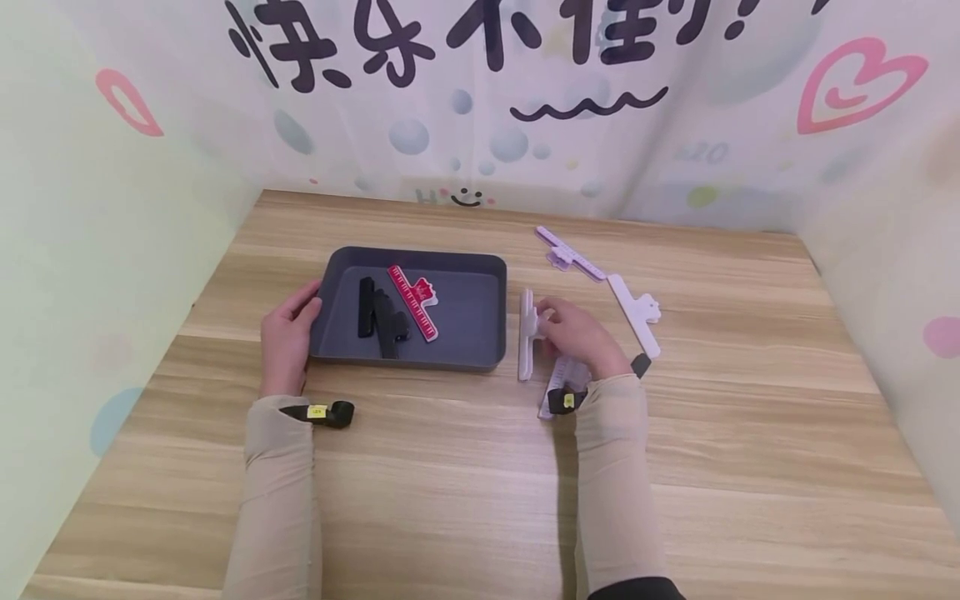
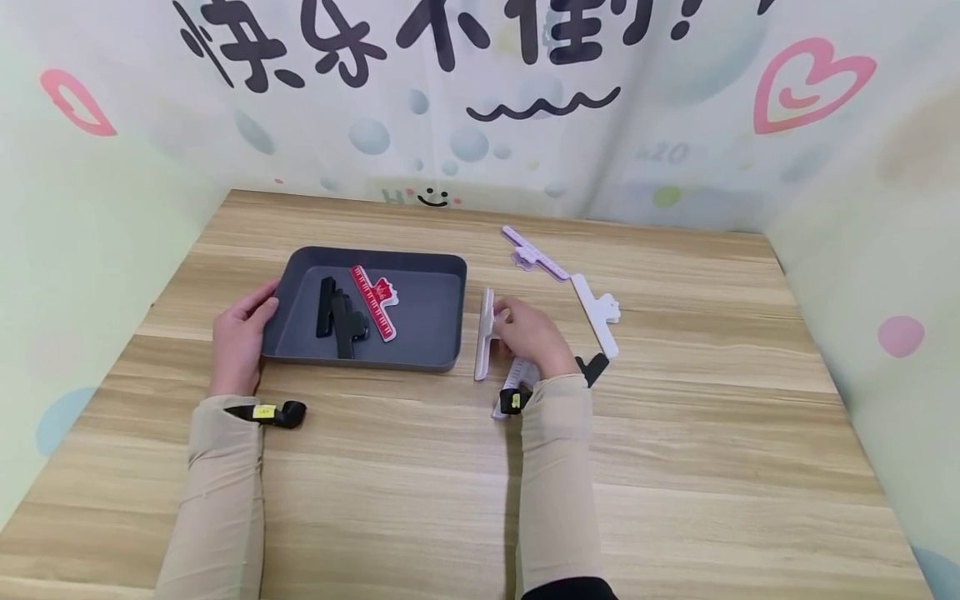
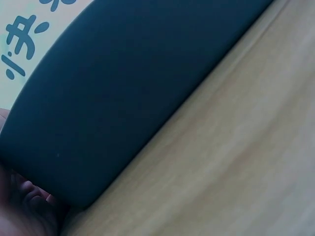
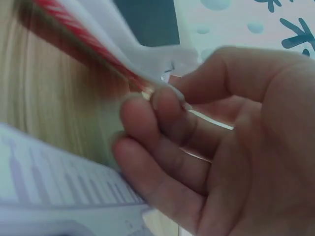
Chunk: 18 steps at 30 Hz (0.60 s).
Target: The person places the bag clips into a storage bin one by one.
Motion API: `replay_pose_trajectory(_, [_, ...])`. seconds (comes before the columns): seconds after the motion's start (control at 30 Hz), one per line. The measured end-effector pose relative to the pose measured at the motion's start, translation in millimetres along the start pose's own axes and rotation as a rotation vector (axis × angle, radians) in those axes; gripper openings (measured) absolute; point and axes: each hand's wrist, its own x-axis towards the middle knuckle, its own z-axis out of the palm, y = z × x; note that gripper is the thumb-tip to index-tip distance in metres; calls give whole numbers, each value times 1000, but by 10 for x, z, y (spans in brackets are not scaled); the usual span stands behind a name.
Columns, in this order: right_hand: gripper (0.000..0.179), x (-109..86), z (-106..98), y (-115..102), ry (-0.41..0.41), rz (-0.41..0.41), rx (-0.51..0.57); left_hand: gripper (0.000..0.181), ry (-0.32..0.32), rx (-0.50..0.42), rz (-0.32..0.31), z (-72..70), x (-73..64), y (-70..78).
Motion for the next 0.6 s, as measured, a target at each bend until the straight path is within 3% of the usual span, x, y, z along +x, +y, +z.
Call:
replay_pose_trajectory(0.2, [33, 14, -28, 60, 114, -12, -46, 35, -1, -3, -3, -3, 3, 3])
replay_pose_trajectory(0.6, [36, -2, -74, 41, 277, 18, 77, 34, -2, -12, 5, -2, 2, 4])
